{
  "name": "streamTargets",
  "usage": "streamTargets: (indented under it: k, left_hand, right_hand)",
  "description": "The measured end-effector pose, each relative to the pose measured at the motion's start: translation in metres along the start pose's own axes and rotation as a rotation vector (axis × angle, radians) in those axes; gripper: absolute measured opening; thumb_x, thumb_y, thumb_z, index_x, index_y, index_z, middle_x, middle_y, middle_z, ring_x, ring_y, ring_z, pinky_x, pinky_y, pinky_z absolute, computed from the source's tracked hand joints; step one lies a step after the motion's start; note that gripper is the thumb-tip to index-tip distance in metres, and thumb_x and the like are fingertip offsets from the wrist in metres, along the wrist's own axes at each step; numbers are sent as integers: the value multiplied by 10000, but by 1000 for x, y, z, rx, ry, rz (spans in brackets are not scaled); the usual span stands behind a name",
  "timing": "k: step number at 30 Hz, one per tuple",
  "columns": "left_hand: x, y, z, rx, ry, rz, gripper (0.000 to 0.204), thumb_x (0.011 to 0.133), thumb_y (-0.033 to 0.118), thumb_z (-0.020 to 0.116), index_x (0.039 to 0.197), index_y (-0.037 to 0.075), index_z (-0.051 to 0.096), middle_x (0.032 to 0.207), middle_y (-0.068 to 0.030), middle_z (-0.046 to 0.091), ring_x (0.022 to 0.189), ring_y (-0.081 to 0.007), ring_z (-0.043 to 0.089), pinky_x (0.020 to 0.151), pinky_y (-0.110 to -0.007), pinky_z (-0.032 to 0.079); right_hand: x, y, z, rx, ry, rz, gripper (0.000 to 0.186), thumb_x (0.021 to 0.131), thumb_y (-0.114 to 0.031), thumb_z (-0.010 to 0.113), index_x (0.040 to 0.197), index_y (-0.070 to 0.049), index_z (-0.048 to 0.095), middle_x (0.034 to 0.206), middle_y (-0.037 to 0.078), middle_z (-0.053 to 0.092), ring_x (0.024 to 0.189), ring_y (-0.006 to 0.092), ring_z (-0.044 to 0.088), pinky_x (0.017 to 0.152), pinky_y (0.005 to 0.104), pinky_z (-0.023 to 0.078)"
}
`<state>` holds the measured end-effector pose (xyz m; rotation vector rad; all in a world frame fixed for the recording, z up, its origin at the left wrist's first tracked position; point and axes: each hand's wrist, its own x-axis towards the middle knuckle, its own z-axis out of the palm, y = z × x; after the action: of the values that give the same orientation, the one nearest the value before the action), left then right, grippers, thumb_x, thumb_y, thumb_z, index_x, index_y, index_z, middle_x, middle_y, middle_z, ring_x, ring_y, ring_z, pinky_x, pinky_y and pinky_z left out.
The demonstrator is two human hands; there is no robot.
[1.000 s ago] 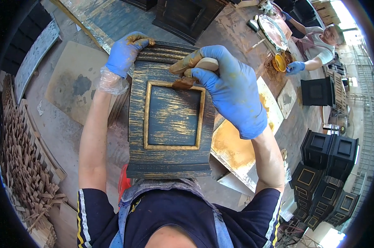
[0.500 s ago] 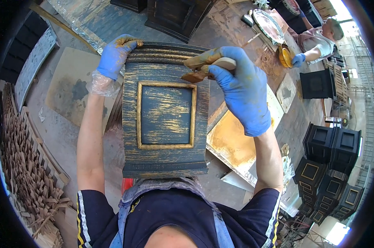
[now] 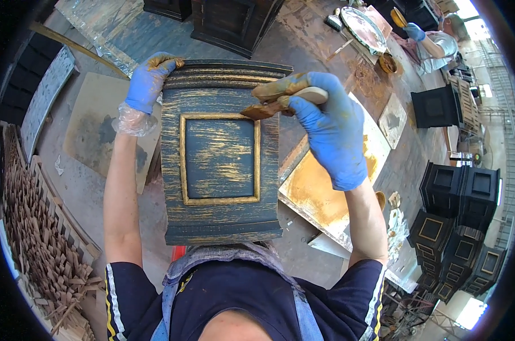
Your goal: Applying a decorative gold-colored stain or finish to a dark wooden cabinet component using a paintbrush.
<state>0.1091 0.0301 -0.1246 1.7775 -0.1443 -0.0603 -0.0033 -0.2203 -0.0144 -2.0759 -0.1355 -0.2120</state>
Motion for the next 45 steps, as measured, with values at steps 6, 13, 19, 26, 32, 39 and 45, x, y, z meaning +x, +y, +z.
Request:
streamTargets:
  k: [6, 13, 19, 26, 32, 39, 45]
  left_hand:
    - [-3, -1, -2, 50, 5, 23, 148, 764, 176, 517, 793, 62, 607, 711, -27, 582, 646, -84, 519, 593, -194, 400]
    - [3, -16, -15, 329, -65, 302, 148, 767, 130, 525, 840, 13, 580, 758, -5, 565, 701, -80, 507, 645, -174, 399]
    - [-5, 2, -11, 27, 56, 287, 217, 745, 136, 555, 932, 26, 569, 838, -43, 583, 762, -117, 535, 690, -208, 415]
    - [-8, 0, -12, -197, -10, 23, 183, 753, 119, 529, 887, 5, 578, 791, -26, 583, 708, -74, 509, 648, -191, 404]
    - [5, 2, -15, 16, -92, -25, 166, 762, 132, 538, 872, 19, 591, 765, 0, 576, 688, -62, 494, 628, -186, 393]
    - [13, 0, -17, 188, -101, 33, 211, 759, 184, 564, 882, 14, 587, 756, -3, 579, 670, -66, 480, 616, -192, 388]
    - [6, 11, -22, 349, -129, 50, 237, 756, 222, 561, 886, 25, 584, 731, -28, 587, 659, -78, 484, 620, -219, 398]
  right_hand:
    - [-2, 16, -1, -108, 127, -31, 208, 725, -89, 591, 894, -31, 484, 824, 59, 557, 734, 121, 541, 655, 234, 450]
    - [-9, 25, -6, -163, 288, -66, 212, 737, -99, 575, 926, -41, 497, 741, 24, 528, 661, 93, 489, 595, 227, 416]
    - [-35, 37, -52, 357, 270, 38, 307, 831, -230, 441, 987, 32, 473, 929, 141, 536, 824, 193, 533, 735, 272, 430]
    - [-63, 82, -27, 1158, 273, 93, 404, 818, -251, 453, 1067, 66, 419, 928, 127, 510, 838, 179, 513, 765, 288, 426]
    - [-82, 83, 29, 1633, 355, 218, 331, 819, -198, 449, 1052, 35, 438, 969, 145, 484, 889, 211, 491, 783, 298, 430]
    - [-91, 95, 69, 1977, 436, 155, 358, 816, -214, 450, 1096, 4, 409, 963, 121, 477, 860, 185, 493, 785, 319, 434]
    - [-45, 80, 44, 1740, 417, -20, 387, 823, -262, 428, 1108, -1, 400, 999, 120, 466, 891, 189, 473, 853, 343, 396]
